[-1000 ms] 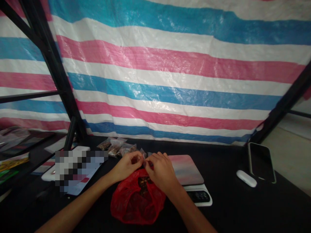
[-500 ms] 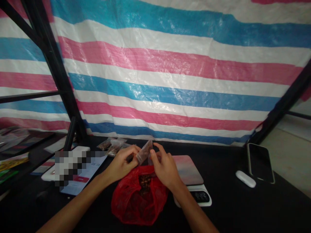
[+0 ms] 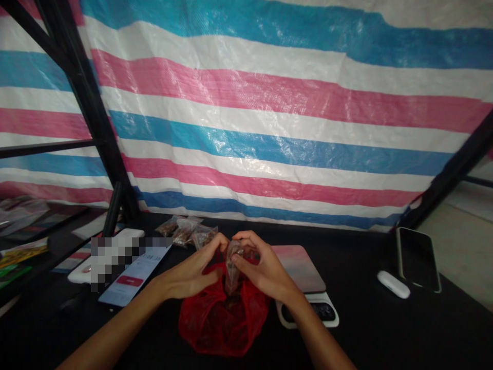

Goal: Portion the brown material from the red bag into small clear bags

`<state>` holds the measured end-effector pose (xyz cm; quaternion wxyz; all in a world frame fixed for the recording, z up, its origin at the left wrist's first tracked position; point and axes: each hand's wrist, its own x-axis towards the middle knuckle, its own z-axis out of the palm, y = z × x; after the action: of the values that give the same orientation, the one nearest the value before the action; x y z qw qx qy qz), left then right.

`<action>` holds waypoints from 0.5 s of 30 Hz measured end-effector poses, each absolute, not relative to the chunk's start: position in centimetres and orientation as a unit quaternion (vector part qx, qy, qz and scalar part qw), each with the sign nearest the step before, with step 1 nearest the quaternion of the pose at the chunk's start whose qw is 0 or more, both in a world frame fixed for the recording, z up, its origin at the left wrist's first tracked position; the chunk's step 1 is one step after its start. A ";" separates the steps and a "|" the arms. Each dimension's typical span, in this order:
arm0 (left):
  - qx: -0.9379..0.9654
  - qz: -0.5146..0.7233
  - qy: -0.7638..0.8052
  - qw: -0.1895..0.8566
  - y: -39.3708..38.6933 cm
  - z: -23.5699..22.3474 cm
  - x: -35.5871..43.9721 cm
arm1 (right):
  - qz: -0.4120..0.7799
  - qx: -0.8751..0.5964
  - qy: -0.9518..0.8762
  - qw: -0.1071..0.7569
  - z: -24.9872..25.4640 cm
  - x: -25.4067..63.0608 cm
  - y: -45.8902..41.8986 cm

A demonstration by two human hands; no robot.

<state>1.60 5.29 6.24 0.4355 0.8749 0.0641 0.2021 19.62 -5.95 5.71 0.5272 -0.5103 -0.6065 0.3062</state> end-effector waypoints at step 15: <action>0.850 0.155 0.085 0.496 5.0 4.9 2.6 | 0.247 -0.514 -0.634 0.522 5.7 19.8 -6.3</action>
<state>2.59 5.02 4.88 0.4964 0.8499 0.0849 0.1551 19.79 -6.30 5.71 0.5220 -0.5138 -0.6343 0.2474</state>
